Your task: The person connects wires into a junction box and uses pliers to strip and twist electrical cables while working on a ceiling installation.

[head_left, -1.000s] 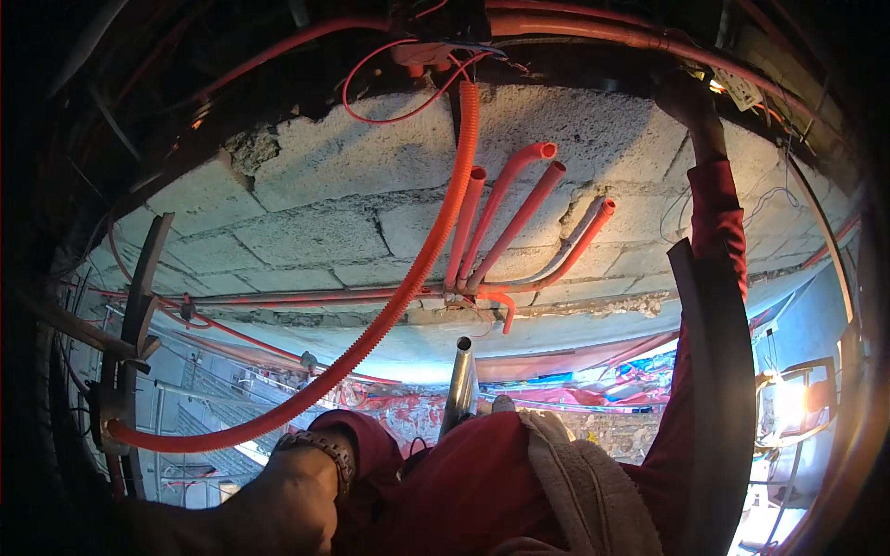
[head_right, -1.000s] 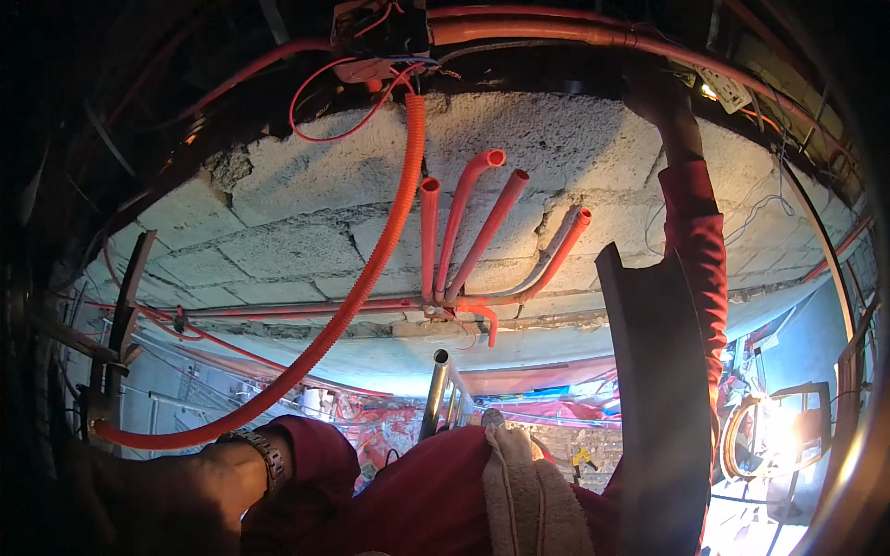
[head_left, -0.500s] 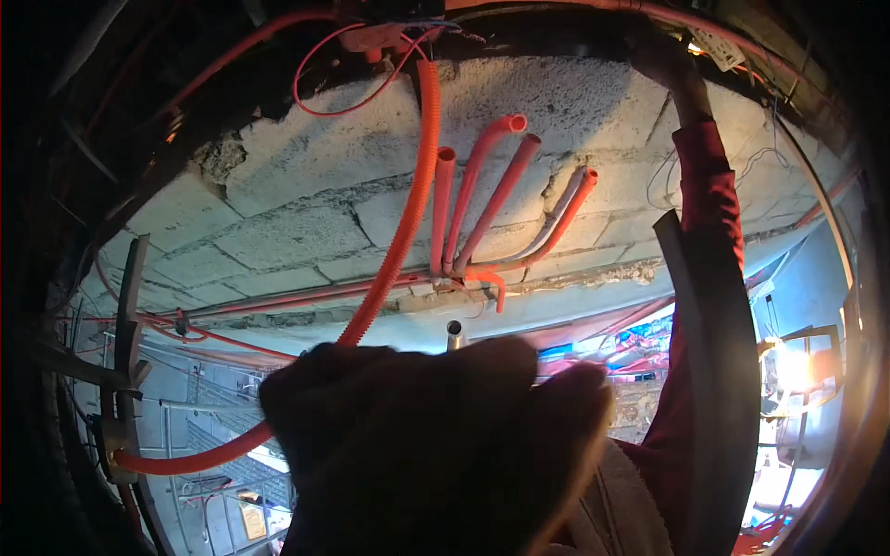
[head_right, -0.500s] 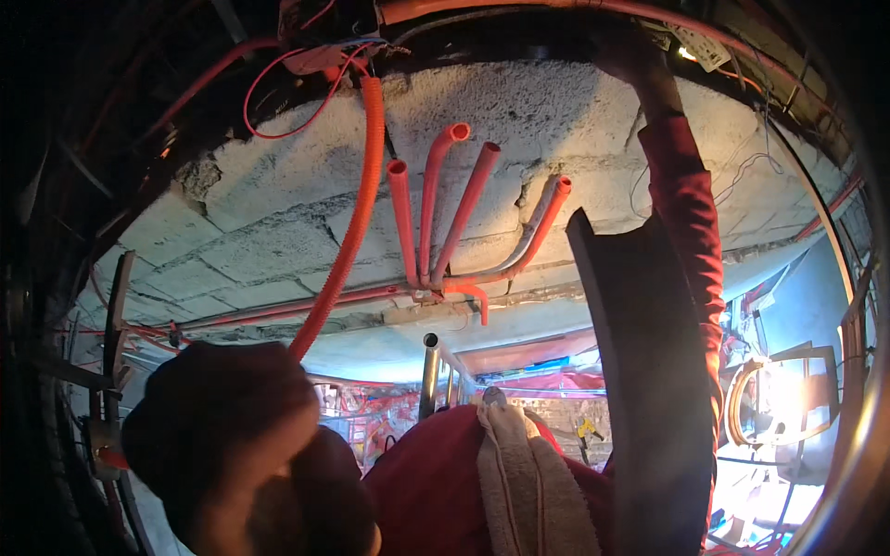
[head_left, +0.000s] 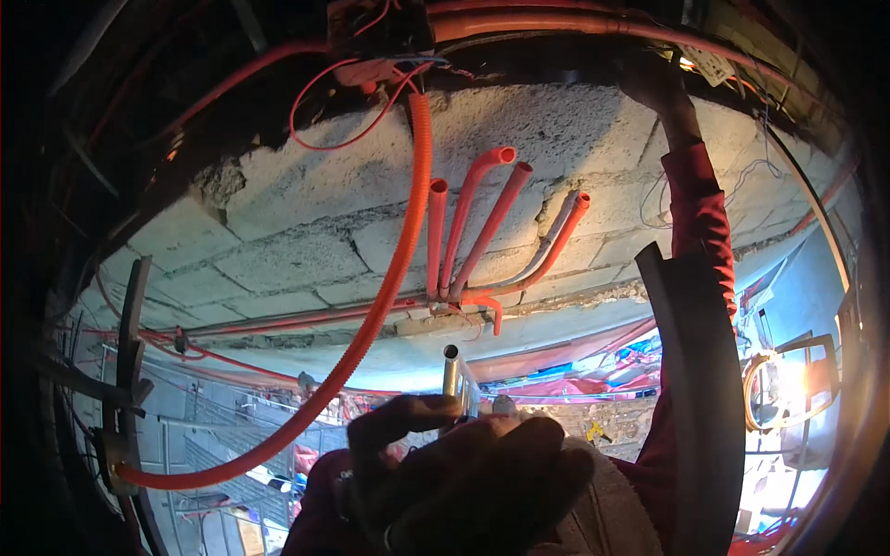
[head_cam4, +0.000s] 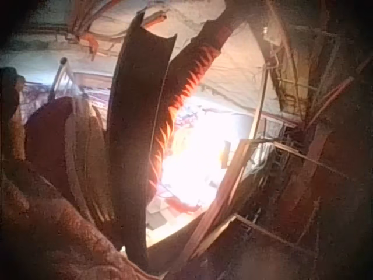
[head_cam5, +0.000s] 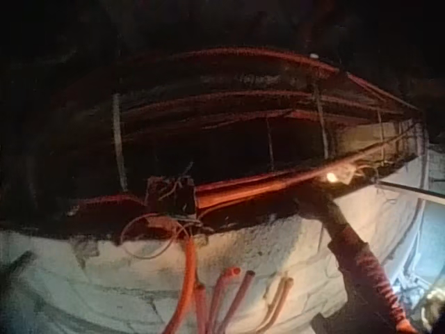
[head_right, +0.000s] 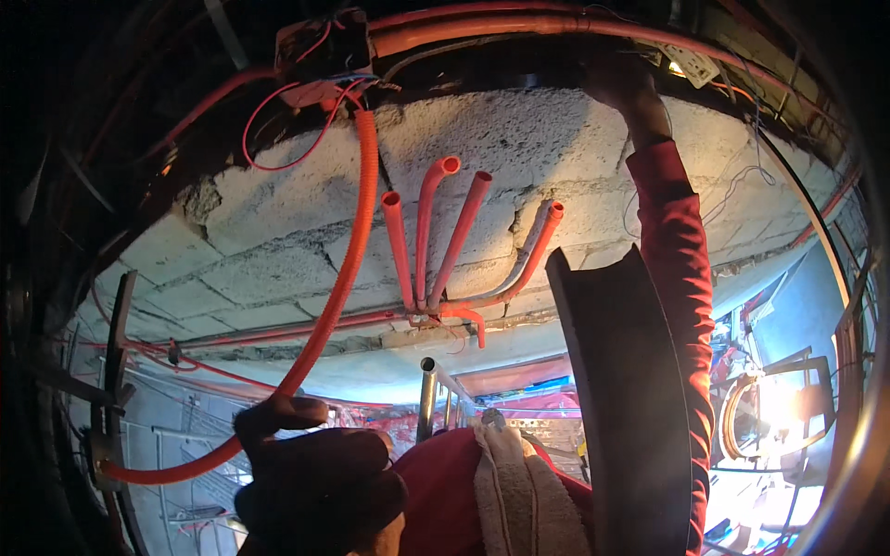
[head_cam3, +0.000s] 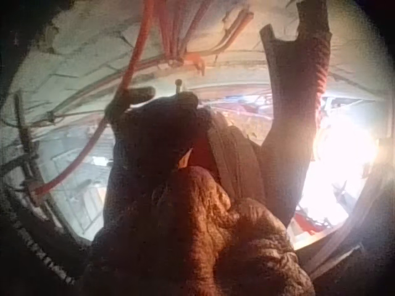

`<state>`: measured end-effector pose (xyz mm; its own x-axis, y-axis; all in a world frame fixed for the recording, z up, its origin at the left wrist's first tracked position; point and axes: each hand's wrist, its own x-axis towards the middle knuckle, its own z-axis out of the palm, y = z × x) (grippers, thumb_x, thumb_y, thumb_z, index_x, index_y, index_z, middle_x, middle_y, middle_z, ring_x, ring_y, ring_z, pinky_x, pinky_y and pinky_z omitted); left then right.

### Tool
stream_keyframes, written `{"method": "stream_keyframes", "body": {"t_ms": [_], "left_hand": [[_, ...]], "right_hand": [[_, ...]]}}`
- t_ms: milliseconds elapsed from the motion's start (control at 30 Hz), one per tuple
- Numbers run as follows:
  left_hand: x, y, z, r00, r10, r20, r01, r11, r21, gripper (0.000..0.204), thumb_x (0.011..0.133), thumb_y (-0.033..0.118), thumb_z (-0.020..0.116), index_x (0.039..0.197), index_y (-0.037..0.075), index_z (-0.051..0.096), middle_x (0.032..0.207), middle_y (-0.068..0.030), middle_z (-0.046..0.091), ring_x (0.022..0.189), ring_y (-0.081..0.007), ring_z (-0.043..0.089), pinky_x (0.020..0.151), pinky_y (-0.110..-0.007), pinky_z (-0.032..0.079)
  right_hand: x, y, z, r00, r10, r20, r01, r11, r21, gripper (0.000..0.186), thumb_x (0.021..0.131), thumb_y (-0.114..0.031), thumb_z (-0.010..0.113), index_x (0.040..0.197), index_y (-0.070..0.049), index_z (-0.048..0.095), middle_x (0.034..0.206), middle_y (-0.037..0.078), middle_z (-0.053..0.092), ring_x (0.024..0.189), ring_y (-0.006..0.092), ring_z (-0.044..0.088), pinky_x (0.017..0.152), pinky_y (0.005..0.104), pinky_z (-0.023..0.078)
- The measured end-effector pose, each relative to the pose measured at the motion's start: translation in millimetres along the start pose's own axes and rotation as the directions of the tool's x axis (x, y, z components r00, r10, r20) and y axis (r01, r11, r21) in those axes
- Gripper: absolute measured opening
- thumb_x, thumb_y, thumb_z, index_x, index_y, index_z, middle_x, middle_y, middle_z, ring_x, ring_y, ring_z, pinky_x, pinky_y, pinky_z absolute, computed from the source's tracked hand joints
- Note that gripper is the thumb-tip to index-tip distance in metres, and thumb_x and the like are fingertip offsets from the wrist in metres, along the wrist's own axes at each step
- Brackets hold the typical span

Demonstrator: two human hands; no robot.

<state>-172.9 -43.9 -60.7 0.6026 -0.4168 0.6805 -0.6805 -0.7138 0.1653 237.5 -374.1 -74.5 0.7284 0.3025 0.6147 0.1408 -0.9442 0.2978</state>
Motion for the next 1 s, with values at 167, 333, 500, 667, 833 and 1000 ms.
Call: {"method": "stream_keyframes", "body": {"t_ms": [167, 333, 500, 667, 833, 1000], "left_hand": [[-6.8, 0.2, 4.6, 1.000, 0.016, -0.003, -0.016, 1.000, -0.001, 0.023, 0.091, 0.013, 0.072, 0.112, 0.003, 0.069, 0.107, -0.0188, 0.070, 0.085, -0.0245, 0.069, 0.074, -0.038, 0.054], [-14.9, -4.8, 2.8, 1.000, 0.006, -0.002, -0.006, 1.000, 0.000, 0.024, 0.091, 0.013, 0.072, 0.113, 0.004, 0.069, 0.108, -0.0185, 0.070, 0.086, -0.0244, 0.068, 0.074, -0.038, 0.053], [-12.1, -1.5, 1.2, 1.000, 0.016, 0.009, -0.016, 1.000, -0.018, 0.025, 0.091, 0.013, 0.073, 0.114, 0.004, 0.069, 0.108, -0.0182, 0.070, 0.086, -0.0242, 0.068, 0.075, -0.038, 0.053], [0.7, 2.8, 4.7, 0.999, 0.041, 0.025, -0.041, 0.999, -0.001, 0.027, 0.090, 0.014, 0.073, 0.115, 0.004, 0.069, 0.109, -0.0179, 0.070, 0.087, -0.0241, 0.068, 0.075, -0.039, 0.053], [-3.1, 1.6, 6.0, 0.997, 0.065, 0.030, -0.065, 0.998, -0.009, 0.028, 0.090, 0.014, 0.074, 0.115, 0.004, 0.069, 0.109, -0.0175, 0.070, 0.087, -0.0240, 0.068, 0.076, -0.039, 0.052], [-10.0, -3.6, 13.0, 0.997, 0.069, 0.033, -0.069, 0.997, -0.025, 0.029, 0.089, 0.014, 0.075, 0.116, 0.004, 0.069, 0.110, -0.0172, 0.070, 0.087, -0.0239, 0.068, 0.076, -0.039, 0.052]], "right_hand": [[3.6, 6.7, -14.5, 0.999, 0.016, 0.049, -0.015, 1.000, -0.019, 0.027, 0.096, -0.027, 0.061, 0.117, -0.013, 0.071, 0.113, 0.017, 0.073, 0.109, 0.0348, 0.070, 0.093, 0.0515, 0.055], [1.3, 4.1, -7.4, 0.993, -0.049, -0.107, 0.049, 0.999, -0.003, 0.029, 0.097, -0.024, 0.058, 0.122, -0.012, 0.067, 0.122, 0.019, 0.071, 0.115, 0.0381, 0.067, 0.097, 0.0513, 0.053], [-2.0, 17.7, -15.4, 0.999, -0.030, 0.032, 0.027, 0.994, 0.107, 0.036, 0.099, -0.030, 0.056, 0.128, -0.013, 0.067, 0.140, 0.017, 0.062, 0.128, 0.0365, 0.060, 0.104, 0.0509, 0.051], [-2.0, 10.7, -4.1, 0.989, 0.082, 0.125, -0.080, 0.997, -0.021, 0.032, 0.095, -0.032, 0.058, 0.119, -0.014, 0.072, 0.116, 0.017, 0.073, 0.111, 0.0352, 0.069, 0.095, 0.0513, 0.055], [6.1, 13.3, 1.5, 0.999, 0.031, 0.020, -0.029, 0.996, -0.081, 0.028, 0.094, -0.030, 0.061, 0.110, -0.010, 0.072, 0.106, 0.020, 0.073, 0.103, 0.0365, 0.071, 0.088, 0.0519, 0.057], [-2.4, 19.9, -8.9, 0.998, 0.002, 0.068, -0.001, 1.000, -0.020, 0.027, 0.096, -0.023, 0.057, 0.112, -0.006, 0.070, 0.108, 0.021, 0.073, 0.103, 0.0369, 0.071, 0.087, 0.0527, 0.056]]}}
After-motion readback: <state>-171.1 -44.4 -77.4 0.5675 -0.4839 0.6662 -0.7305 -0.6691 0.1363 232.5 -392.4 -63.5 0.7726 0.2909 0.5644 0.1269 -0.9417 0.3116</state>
